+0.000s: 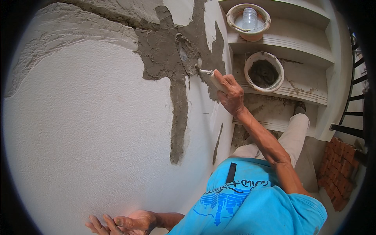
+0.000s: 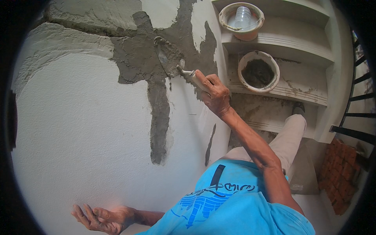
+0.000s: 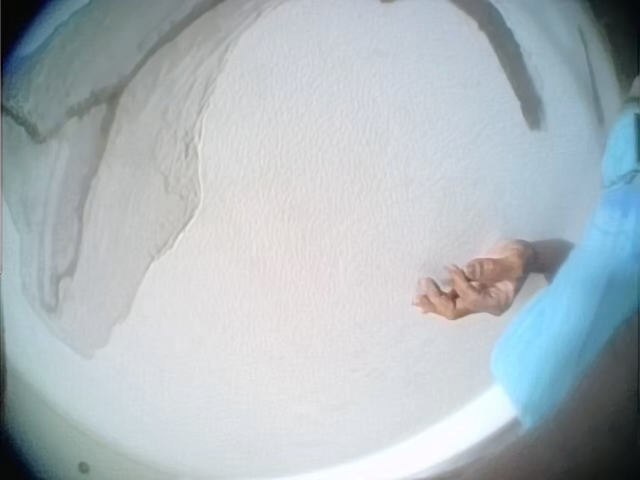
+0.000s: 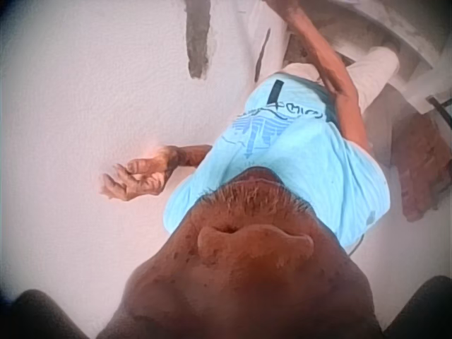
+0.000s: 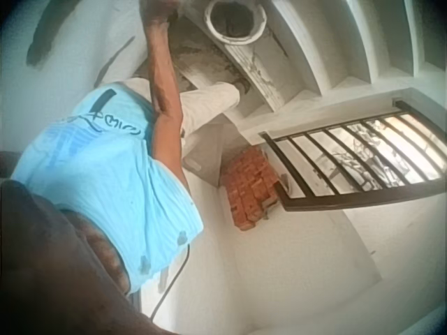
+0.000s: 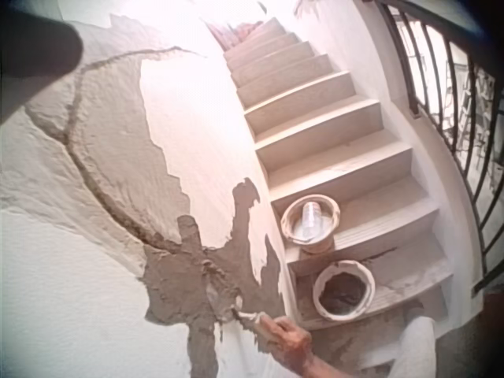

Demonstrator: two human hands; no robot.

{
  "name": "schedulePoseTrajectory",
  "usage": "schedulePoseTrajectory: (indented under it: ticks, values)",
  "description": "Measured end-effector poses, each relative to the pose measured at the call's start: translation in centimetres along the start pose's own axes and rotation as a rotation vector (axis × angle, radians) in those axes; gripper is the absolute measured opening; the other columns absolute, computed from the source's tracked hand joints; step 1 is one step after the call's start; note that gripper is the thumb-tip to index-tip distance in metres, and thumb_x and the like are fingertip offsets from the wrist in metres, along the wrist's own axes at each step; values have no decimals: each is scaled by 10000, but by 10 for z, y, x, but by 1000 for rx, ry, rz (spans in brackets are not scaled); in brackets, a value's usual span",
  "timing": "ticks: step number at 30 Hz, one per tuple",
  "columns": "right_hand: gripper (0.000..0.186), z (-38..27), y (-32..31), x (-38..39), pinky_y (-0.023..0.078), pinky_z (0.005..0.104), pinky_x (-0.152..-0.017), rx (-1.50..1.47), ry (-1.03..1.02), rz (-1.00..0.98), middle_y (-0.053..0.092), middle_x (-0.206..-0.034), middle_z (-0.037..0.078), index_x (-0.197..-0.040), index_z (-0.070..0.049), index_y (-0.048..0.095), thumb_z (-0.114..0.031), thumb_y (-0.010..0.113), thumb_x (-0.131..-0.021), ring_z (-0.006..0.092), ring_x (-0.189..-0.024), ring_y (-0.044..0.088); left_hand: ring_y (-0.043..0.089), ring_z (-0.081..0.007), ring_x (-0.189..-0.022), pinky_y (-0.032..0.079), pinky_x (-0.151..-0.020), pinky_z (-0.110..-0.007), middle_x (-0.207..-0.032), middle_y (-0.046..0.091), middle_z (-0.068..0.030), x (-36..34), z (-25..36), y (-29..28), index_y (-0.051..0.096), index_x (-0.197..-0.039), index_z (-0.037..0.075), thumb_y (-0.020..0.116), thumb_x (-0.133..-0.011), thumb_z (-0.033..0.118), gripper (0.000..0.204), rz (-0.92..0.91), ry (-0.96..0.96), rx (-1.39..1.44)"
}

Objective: The person scoops cement from a bucket using a trowel and applies it to a white wall. They spread the cement over a specific area, smoothing it out with the trowel. The person repeatedly scoops more cement and continues to apply and smooth the material on the wall.

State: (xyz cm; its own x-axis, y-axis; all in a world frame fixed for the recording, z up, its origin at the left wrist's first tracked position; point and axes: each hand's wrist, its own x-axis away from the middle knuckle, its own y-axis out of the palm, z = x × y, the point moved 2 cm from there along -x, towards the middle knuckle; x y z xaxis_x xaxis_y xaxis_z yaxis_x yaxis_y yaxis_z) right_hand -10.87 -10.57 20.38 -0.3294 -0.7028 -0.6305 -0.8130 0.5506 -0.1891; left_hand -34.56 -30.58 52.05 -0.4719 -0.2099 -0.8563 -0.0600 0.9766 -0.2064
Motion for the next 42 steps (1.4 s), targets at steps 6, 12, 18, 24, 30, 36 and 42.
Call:
schedulePoseTrajectory:
  ticks: [6,12,18,24,30,36,42]
  values:
    - [790,4,2,6,560,391,-795,-32,53,-43,653,-995,122,-1459,-121,602,79,618,-696,292,-878,656,520,-395,-1363,215,-1174,-771,-1286,628,-240,-2,0,-2,704,-1107,42,568,-1023,191,218,1,1,1]
    - [786,10,5,15,559,403,-814,-27,143,-70,641,-1009,128,-1463,-149,595,56,606,-705,307,-889,655,517,-395,-1368,211,-1174,-774,-1287,627,-240,-10,2,-8,703,-1106,42,568,-1023,190,217,0,6,2]
    - [849,16,10,27,568,406,-763,-52,156,-15,631,-973,90,-1487,-213,576,54,641,-684,272,-848,663,523,-400,-1351,201,-1167,-783,-1282,620,-253,-12,2,-10,693,-1116,34,565,-1010,170,215,-10,4,3]
    - [849,9,5,32,553,412,-789,-85,199,-38,623,-978,107,-1490,-201,566,43,642,-680,294,-872,644,543,-402,-1324,211,-1167,-776,-1275,620,-258,-13,6,-9,690,-1113,13,561,-1002,159,225,-11,15,-11]
    - [838,14,-9,69,545,424,-796,-24,292,-147,614,-979,117,-1501,-167,545,45,601,-691,298,-862,631,543,-401,-1326,225,-1169,-768,-1275,626,-252,-13,7,-7,698,-1106,18,565,-1004,165,222,12,-4,-4]
    - [828,-6,-29,72,520,378,-840,-136,351,-175,597,-994,143,-1501,-112,540,82,584,-697,294,-881,602,543,-391,-1329,238,-1174,-756,-1280,630,-243,-12,9,-6,703,-1105,23,580,-999,153,209,21,-18,15]
    - [817,-20,-10,33,544,414,-810,-197,303,-85,626,-989,133,-1503,-142,534,43,608,-711,295,-876,634,546,-387,-1322,240,-1184,-736,-1287,630,-253,-16,15,-3,711,-1104,26,579,-998,151,211,30,-33,22]
